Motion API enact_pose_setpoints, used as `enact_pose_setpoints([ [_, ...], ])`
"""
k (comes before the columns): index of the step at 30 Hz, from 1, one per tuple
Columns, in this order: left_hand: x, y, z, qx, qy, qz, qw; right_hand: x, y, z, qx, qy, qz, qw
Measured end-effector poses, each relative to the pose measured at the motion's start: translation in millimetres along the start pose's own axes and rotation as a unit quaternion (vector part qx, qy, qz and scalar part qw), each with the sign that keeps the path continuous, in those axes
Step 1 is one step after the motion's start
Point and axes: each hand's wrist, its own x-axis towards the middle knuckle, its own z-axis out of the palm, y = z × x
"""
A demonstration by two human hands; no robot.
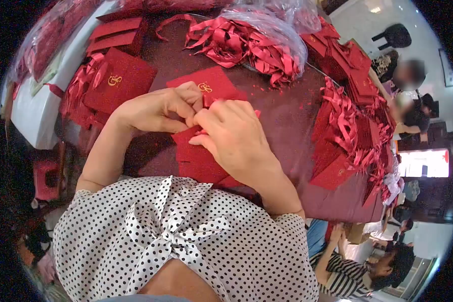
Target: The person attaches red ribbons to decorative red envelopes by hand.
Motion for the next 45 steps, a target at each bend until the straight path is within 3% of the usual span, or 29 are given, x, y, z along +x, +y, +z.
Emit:
enact_pose_setpoints([
  [2,-0.6,6.0,0.6,0.019,0.037,-0.001,0.999,2.4,-7.3,-12.0,0.007,-0.013,-0.001,1.000],
  [4,-3.6,9.9,-1.9,0.085,0.051,0.057,0.993,3.8,-11.3,-18.1,-0.005,-0.022,-0.022,1.000],
  [8,-7.6,15.1,-12.5,0.088,0.062,0.041,0.993,0.5,-20.0,-21.5,-0.073,-0.030,-0.025,0.997],
  [10,-15.7,-0.1,-26.5,0.186,0.145,0.033,0.971,-3.6,-19.6,-27.1,-0.054,-0.031,-0.009,0.998],
  [11,-22.6,-0.6,-36.9,0.153,0.152,0.026,0.976,-5.2,-21.9,-31.2,-0.024,-0.002,-0.013,1.000],
  [12,-22.1,-1.6,-37.5,-0.001,0.162,0.063,0.985,-4.4,-22.4,-33.9,-0.024,-0.004,-0.017,1.000],
  [14,-19.4,6.7,-23.3,-0.198,0.114,0.022,0.973,-3.1,-24.1,-36.9,-0.027,0.002,-0.010,1.000],
  [15,-13.7,-7.2,-11.7,-0.169,0.088,0.047,0.981,-2.4,-24.0,-34.7,-0.017,-0.001,-0.002,1.000],
  [16,-9.7,-9.0,-3.6,-0.209,0.032,-0.010,0.977,-2.9,-22.4,-33.8,-0.018,-0.001,-0.003,1.000],
  [17,-3.6,-17.8,1.5,-0.201,-0.012,0.018,0.979,-3.5,-20.0,-33.8,-0.006,-0.003,-0.003,1.000],
  [18,-5.8,-12.0,0.1,-0.200,-0.011,0.019,0.979,-3.8,-18.1,-34.6,0.005,-0.004,-0.003,1.000],
  [20,-16.5,6.8,-7.3,-0.417,0.085,-0.068,0.902,-5.5,-13.7,-43.3,0.029,0.011,-0.016,0.999],
  [21,-21.6,6.7,-14.0,-0.465,0.166,-0.001,0.870,-6.9,-11.7,-48.4,0.053,0.028,-0.027,0.998],
  [22,-22.8,0.3,-22.6,-0.462,0.169,0.091,0.866,-7.4,-10.7,-52.5,0.027,0.055,-0.047,0.997],
  [27,-15.2,3.3,-16.4,-0.459,0.235,0.027,0.857,-5.2,-10.7,-57.1,0.050,0.035,-0.039,0.997],
  [29,-12.8,-2.8,-12.1,-0.540,0.201,0.091,0.812,-8.3,-14.6,-48.9,0.139,0.056,0.018,0.989],
  [32,-12.2,11.5,-3.9,-0.564,0.201,0.087,0.797,-6.8,-21.3,-42.8,0.066,0.081,0.017,0.994],
  [35,-18.5,-5.6,9.4,-0.618,0.168,0.124,0.758,-13.3,-8.4,-55.6,0.182,0.103,-0.011,0.978],
  [36,-5.8,13.8,14.6,-0.690,0.123,0.176,0.691,-18.0,-5.8,-45.2,0.284,0.187,-0.018,0.940],
  [38,2.3,22.1,15.9,-0.710,0.136,0.216,0.657,-21.8,-6.2,-46.2,0.384,0.252,0.094,0.883],
  [39,7.4,26.6,12.8,-0.661,0.172,0.207,0.700,-15.7,-13.1,-44.2,0.409,0.276,0.254,0.832],
  [41,12.2,15.5,7.7,-0.590,0.296,0.145,0.737,-6.5,26.7,-45.0,0.539,0.169,0.246,0.788],
  [43,11.0,-5.4,6.9,-0.375,0.440,-0.012,0.816,0.0,84.0,-11.7,0.674,0.070,0.200,0.707],
  [44,10.9,-15.3,8.7,-0.226,0.503,-0.105,0.827,2.0,92.6,1.7,0.635,0.067,0.229,0.734],
  [45,11.8,-13.8,12.1,-0.108,0.487,-0.103,0.861,5.7,96.6,14.2,0.594,0.064,0.258,0.759],
])
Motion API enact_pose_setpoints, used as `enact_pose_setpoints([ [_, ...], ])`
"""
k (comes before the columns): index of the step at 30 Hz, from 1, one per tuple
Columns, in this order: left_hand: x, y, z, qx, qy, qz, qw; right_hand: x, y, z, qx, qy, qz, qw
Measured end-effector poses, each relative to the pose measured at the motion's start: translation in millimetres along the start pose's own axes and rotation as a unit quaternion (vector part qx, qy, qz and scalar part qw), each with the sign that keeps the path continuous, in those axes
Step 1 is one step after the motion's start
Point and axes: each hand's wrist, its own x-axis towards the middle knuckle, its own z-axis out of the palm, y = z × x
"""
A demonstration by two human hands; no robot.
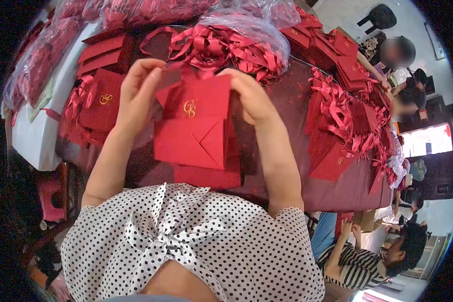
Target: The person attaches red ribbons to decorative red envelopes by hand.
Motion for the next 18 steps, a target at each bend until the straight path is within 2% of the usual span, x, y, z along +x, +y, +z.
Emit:
enact_pose_setpoints([
  [1,-0.8,3.9,0.5,0.144,-0.037,0.106,0.983,5.8,8.1,-2.8,0.035,-0.037,0.035,0.998],
  [2,-1.1,7.7,0.7,0.282,-0.072,0.209,0.934,9.8,14.4,-4.2,0.071,-0.074,0.070,0.992],
  [3,-3.1,7.5,2.1,0.281,-0.077,0.210,0.933,12.0,19.2,-2.7,0.057,-0.075,0.062,0.994],
  [5,-7.9,4.3,6.0,0.365,-0.167,0.204,0.893,12.6,22.2,-0.4,0.049,-0.075,0.061,0.994],
  [6,-7.7,4.5,6.1,0.348,-0.186,0.159,0.905,11.6,22.8,-1.0,0.040,-0.079,0.063,0.994],
  [7,-8.1,6.0,7.3,0.345,-0.189,0.158,0.906,10.7,19.3,-3.2,0.039,-0.076,0.065,0.994],
  [9,-9.1,8.3,7.3,0.292,-0.226,0.044,0.928,12.2,8.6,-10.0,-0.072,-0.040,0.087,0.993],
  [10,-9.4,1.9,7.3,0.290,-0.227,0.044,0.929,15.1,12.9,-18.5,-0.048,-0.019,0.066,0.996],
  [11,-9.9,-10.6,7.9,0.307,-0.250,0.084,0.914,20.9,19.6,-30.9,-0.150,0.049,0.015,0.987],
  [12,-11.8,-21.0,9.0,0.323,-0.269,0.124,0.899,29.1,23.5,-42.5,-0.253,0.112,-0.037,0.960],
  [13,-15.6,-25.7,12.0,0.338,-0.267,0.117,0.895,37.9,21.6,-48.4,-0.351,0.169,-0.111,0.914],
  [14,-15.7,-24.0,13.8,0.338,-0.258,0.117,0.898,56.5,24.9,-65.9,-0.460,0.173,-0.205,0.846],
  [15,-15.3,-21.9,14.5,0.330,-0.272,0.080,0.900,74.5,27.8,-79.3,-0.555,0.177,-0.295,0.757],
  [16,-14.6,-20.0,14.2,0.323,-0.288,0.045,0.901,83.6,23.0,-77.3,-0.616,0.188,-0.329,0.690],
  [18,-14.5,-21.9,12.1,0.326,-0.296,0.043,0.897,106.0,28.5,-86.4,-0.672,0.165,-0.290,0.661],
])
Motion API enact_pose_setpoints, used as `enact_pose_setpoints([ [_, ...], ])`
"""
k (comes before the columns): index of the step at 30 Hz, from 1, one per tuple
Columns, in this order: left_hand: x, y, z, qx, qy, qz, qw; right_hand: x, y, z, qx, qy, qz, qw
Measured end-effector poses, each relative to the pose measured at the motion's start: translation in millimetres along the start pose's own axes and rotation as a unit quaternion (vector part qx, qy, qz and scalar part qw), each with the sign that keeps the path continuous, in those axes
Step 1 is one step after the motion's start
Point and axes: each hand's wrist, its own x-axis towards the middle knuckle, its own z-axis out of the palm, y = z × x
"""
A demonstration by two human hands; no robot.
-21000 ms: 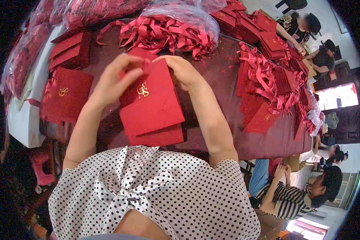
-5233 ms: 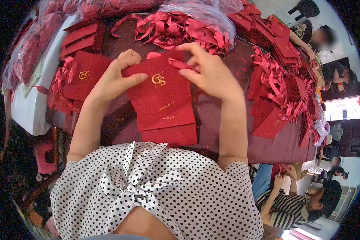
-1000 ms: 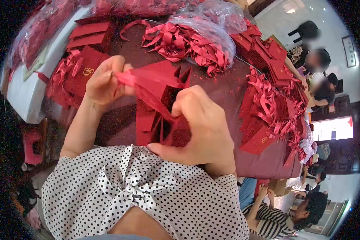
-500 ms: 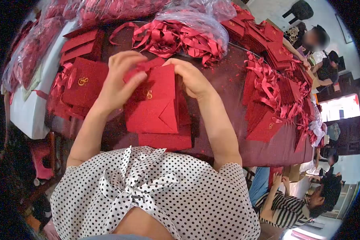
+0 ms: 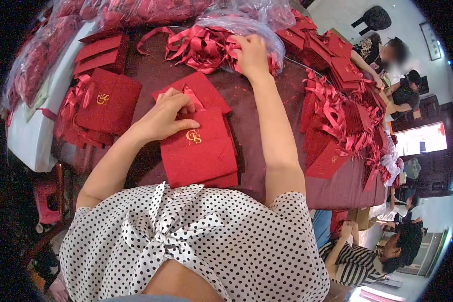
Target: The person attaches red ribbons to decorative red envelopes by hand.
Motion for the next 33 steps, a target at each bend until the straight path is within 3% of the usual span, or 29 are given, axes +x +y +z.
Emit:
enact_pose_setpoints([
  [14,1.3,-9.4,-12.2,-0.041,-0.044,-0.069,0.996,-5.5,24.9,17.0,-0.056,-0.051,-0.029,0.997],
  [15,3.4,-14.7,-12.2,-0.139,-0.069,-0.079,0.985,-3.4,26.0,15.2,-0.054,-0.049,-0.032,0.997],
  [16,3.6,-17.8,-13.0,-0.236,-0.093,-0.088,0.963,-2.5,27.0,13.3,-0.021,-0.007,-0.047,0.999],
  [18,1.7,-17.6,-14.1,-0.301,-0.068,-0.090,0.947,-0.5,8.4,-3.1,0.048,0.063,-0.069,0.994],
  [20,2.1,-20.8,-16.4,-0.314,-0.061,-0.093,0.943,-6.8,-40.9,-39.6,0.147,0.116,0.073,0.980],
  [21,2.1,-19.1,-18.0,-0.322,-0.061,-0.097,0.940,-9.7,-54.1,-56.0,0.170,0.137,0.028,0.975],
  [23,2.1,-18.6,-16.9,-0.329,-0.059,-0.095,0.938,-28.1,-75.6,-81.1,0.284,0.025,0.119,0.951],
  [24,2.3,-18.6,-15.5,-0.331,-0.057,-0.095,0.937,-36.2,-85.0,-94.4,0.305,-0.062,0.117,0.943],
  [27,2.3,-17.1,-12.0,-0.333,-0.042,-0.097,0.937,-54.5,-113.2,-107.4,0.273,-0.130,0.037,0.952],
  [30,2.5,-14.6,-16.5,-0.347,-0.062,-0.103,0.930,-61.9,-130.9,-98.2,0.235,-0.119,-0.040,0.964],
  [33,2.1,-10.8,-16.0,-0.365,-0.064,-0.103,0.923,-65.7,-135.7,-93.3,0.190,-0.147,0.012,0.971],
])
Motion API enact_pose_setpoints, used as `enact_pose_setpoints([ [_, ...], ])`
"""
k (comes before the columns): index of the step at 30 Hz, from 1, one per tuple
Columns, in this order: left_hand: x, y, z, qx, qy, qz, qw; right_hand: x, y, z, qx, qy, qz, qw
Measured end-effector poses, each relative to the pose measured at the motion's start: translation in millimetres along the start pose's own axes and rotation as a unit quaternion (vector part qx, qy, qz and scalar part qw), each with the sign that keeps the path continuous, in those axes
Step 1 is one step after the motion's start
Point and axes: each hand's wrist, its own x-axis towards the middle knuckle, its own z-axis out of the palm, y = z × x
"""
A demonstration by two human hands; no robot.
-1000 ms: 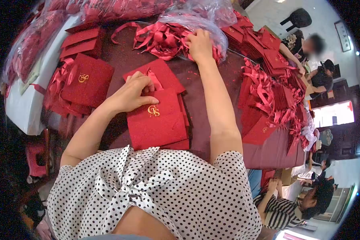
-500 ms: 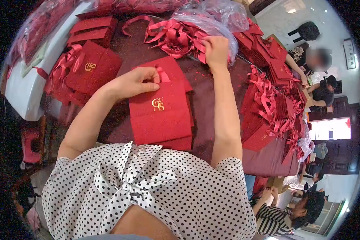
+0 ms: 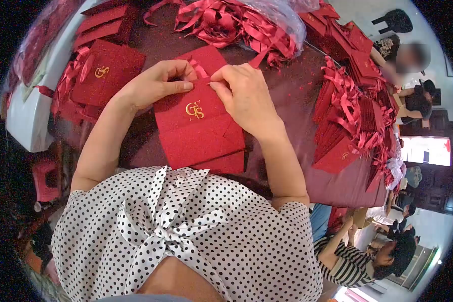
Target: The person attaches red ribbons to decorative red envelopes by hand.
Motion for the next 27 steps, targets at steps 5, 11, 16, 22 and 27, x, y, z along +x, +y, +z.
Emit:
enact_pose_setpoints([
  [5,-1.4,3.8,0.7,0.001,-0.008,-0.002,1.000,-2.6,-1.3,-0.3,-0.036,-0.012,-0.039,0.998],
  [11,-2.6,0.9,7.9,0.012,0.010,0.023,1.000,-9.3,-21.5,7.3,-0.234,-0.010,-0.108,0.966],
  [16,-10.9,20.0,6.1,-0.034,-0.003,0.014,0.999,-8.7,-24.8,6.9,-0.176,0.019,-0.054,0.983],
  [22,-18.7,28.6,-2.1,-0.035,-0.050,0.034,0.998,-6.4,-17.8,-7.5,0.136,-0.080,0.052,0.986],
  [27,-11.8,29.1,1.6,-0.003,-0.032,0.021,0.999,-6.1,-26.9,-22.6,0.102,-0.104,0.056,0.988],
])
